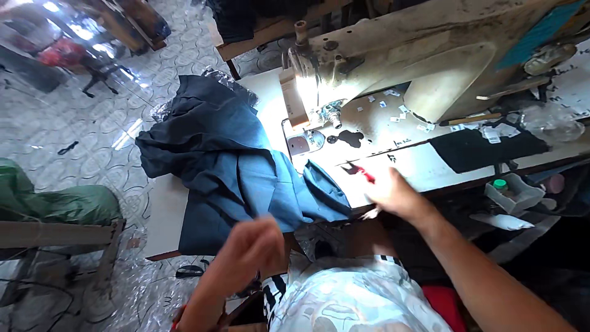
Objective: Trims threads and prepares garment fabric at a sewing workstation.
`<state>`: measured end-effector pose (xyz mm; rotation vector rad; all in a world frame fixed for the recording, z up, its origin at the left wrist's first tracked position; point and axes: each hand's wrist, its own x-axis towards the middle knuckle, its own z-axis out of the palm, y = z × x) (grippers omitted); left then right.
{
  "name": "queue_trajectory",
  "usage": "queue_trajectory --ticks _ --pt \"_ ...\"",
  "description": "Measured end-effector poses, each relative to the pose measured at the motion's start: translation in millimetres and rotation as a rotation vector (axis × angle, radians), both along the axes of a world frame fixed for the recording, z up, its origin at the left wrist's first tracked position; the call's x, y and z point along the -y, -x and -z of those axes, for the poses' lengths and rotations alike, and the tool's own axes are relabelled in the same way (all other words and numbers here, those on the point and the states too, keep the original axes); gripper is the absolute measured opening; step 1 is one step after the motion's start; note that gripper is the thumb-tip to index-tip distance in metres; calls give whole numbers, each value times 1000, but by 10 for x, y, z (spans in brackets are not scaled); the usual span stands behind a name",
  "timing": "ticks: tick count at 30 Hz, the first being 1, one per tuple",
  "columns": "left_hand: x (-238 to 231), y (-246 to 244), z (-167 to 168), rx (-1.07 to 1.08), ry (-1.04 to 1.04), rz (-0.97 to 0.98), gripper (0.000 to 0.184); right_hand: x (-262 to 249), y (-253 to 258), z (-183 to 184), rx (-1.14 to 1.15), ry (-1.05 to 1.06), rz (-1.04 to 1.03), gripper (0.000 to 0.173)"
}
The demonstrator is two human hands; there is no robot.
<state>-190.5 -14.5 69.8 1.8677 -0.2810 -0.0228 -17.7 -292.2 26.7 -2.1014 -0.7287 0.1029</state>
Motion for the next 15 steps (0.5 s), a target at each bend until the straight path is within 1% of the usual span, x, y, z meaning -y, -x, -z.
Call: queue_trajectory --ticks 1,2,3,4,5,6,7,9,10,11,12,13,14,15 --pt "-38 106 -33 -7 -82 200 47 128 -117 -2 84 71 74 30" --pt "-44 188 -48 -8 -199 362 47 235 -254 32 150 150 151 29" --pt "-31 248 -36 -22 -302 467 43 335 -405 94 186 236 218 29" --pt "-18 296 -10 -45 -393 492 41 432 -537 164 210 312 264 32" --pt "-14 332 8 -62 -475 451 40 517 -643 235 235 370 290 34" --pt "-26 359 25 -52 -554 364 40 581 -719 291 262 406 306 38" --pt "-42 367 39 -22 -612 257 37 612 -740 315 298 397 303 43" --pt "-82 341 57 38 -686 32 32 536 -610 279 408 287 213 53" --pt "-95 316 59 46 -718 -76 33 434 -457 270 453 223 135 60" --pt "-99 285 62 46 -755 -175 40 321 -248 293 476 166 20 69" --pt "-103 238 77 42 -799 -256 53 184 -51 373 532 126 -105 74" --pt "-112 173 111 24 -850 -303 67 38 91 473 557 115 -232 70" --pt "-122 95 158 -35 -900 -301 79 -98 179 573 557 136 -346 65" --pt "-130 5 203 -147 -940 -250 81 -228 222 678 566 102 -403 52"
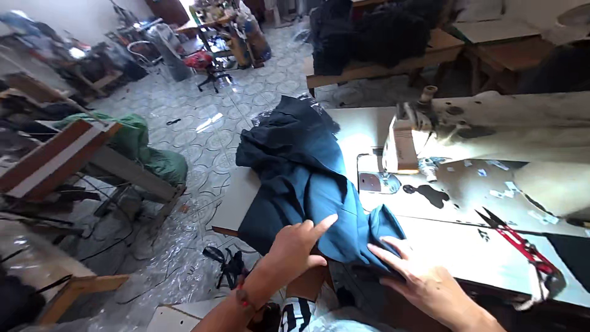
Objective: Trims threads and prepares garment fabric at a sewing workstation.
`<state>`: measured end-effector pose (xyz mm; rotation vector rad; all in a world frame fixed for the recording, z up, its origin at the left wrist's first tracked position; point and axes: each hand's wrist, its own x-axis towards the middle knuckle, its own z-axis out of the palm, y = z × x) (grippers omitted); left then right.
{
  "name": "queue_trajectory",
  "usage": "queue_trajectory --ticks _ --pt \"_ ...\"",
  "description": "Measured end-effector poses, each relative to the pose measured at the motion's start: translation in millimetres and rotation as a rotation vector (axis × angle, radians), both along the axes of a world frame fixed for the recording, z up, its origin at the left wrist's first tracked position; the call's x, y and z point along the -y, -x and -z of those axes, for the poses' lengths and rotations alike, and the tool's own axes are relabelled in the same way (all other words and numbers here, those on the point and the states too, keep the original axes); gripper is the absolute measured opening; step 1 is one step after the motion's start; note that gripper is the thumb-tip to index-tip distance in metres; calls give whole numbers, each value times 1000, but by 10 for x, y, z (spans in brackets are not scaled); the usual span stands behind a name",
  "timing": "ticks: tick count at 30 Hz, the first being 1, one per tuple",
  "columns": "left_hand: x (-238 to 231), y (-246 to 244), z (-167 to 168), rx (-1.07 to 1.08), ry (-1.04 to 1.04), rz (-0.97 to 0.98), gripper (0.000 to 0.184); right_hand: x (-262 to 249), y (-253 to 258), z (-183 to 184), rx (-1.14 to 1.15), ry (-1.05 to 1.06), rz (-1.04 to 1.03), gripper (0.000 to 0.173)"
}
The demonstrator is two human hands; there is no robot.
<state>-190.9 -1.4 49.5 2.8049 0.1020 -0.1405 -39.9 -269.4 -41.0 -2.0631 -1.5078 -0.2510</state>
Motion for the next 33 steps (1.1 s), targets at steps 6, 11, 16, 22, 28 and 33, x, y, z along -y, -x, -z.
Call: queue_trajectory --ticks 6,11,16,22,28,33 --pt "-363 -750 -444 192 331 55 27 -483 194 -796 -630 -525 4 25" --pt "-1128 -1353 -1123 657 490 -216 59 -560 399 -768 -596 -488 -123 39" --pt "-1235 -228 -773 342 183 -394 53 -568 704 149 -945 296 -429 34" --pt "-789 750 616 257 -47 -448 75 -1192 1038 691 -873 336 -383 50" --pt "-62 78 502 207 -143 -226 51 -1181 1236 276 -760 26 -549 30" --pt "-173 -477 -298 509 590 -416 36 -867 989 -220 -694 -345 -288 41"
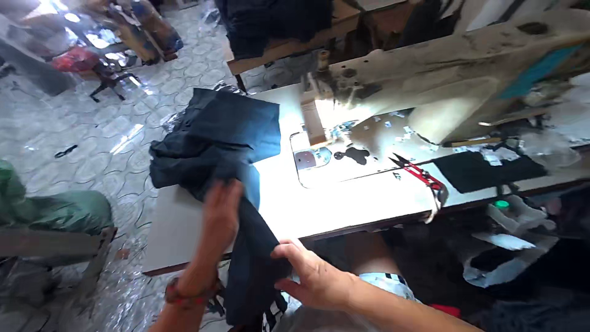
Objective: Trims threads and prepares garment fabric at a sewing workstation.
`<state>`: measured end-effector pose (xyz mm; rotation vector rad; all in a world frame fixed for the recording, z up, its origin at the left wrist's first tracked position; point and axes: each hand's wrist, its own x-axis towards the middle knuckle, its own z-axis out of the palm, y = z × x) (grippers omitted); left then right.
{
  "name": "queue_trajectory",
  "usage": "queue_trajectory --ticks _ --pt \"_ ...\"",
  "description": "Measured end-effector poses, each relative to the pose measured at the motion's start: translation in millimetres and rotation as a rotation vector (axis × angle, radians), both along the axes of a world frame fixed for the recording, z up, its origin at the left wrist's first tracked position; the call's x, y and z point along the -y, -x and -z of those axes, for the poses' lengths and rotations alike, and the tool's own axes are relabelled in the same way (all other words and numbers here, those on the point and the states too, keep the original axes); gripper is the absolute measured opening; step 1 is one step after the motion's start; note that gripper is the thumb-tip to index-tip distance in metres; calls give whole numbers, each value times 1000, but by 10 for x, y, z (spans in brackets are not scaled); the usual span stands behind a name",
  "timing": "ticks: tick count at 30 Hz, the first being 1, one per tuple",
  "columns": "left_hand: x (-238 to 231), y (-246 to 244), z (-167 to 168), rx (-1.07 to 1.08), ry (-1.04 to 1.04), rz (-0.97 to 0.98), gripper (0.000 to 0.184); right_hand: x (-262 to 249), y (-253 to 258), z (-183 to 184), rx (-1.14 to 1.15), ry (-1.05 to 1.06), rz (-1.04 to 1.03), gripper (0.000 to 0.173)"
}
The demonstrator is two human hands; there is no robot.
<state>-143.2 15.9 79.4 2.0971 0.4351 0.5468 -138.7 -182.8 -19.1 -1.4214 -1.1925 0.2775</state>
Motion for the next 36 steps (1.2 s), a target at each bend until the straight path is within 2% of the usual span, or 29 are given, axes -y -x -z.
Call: queue_trajectory --ticks 2,4,6,7,9,11,12,14,16,17,19,21,22,24,25,27,30,33,35,36 --pt "-118 -209 -472 206 184 -108 45 66 -124 -13 121 18 86 39" --pt "-314 -597 -791 472 169 -177 46 47 -248 -49 233 -64 177 27" --pt "-592 -1134 -997 678 133 -250 50 28 -428 -203 238 -162 289 20" --pt "-738 -1355 -1043 687 69 -284 53 31 -560 -294 200 -180 353 19" --pt "-887 -1671 -1028 541 -197 -287 60 54 -886 -378 64 -110 423 20" --pt "-838 -1764 -838 161 -531 -162 74 144 -1212 -286 7 126 407 23" --pt "-755 -1766 -682 -7 -625 -42 76 213 -1349 -214 61 270 410 24" --pt "-454 -1629 -267 -150 -751 177 66 332 -1619 -125 144 483 529 22" --pt "-120 -1285 227 -201 -782 335 55 339 -1937 -102 111 453 723 16" --pt "-27 -1209 467 -241 -801 382 53 341 -2088 -121 104 454 754 16" --pt "31 -1051 713 -452 -688 432 55 300 -2293 -216 48 527 706 20" --pt "-2 -894 677 -671 -520 356 64 145 -2453 -216 44 676 654 26" --pt "-26 -822 665 -652 -532 294 65 38 -2555 -135 66 791 640 34" --pt "-53 -676 700 -314 -640 264 46 -113 -2648 -24 59 860 638 46" --pt "-41 -609 708 -145 -679 296 39 -141 -2646 -13 49 848 650 47" --pt "48 -472 644 20 -697 381 29 -116 -2544 -89 38 825 660 45" --pt "132 -303 464 36 -631 420 20 4 -2393 -263 88 833 625 38" --pt "119 -172 274 63 -584 375 21 278 -2380 -224 284 825 758 34" --pt "142 -92 234 85 -534 352 21 598 -2268 -329 240 822 785 37" --pt "163 -77 264 93 -505 367 20 754 -2128 -464 221 793 761 31"
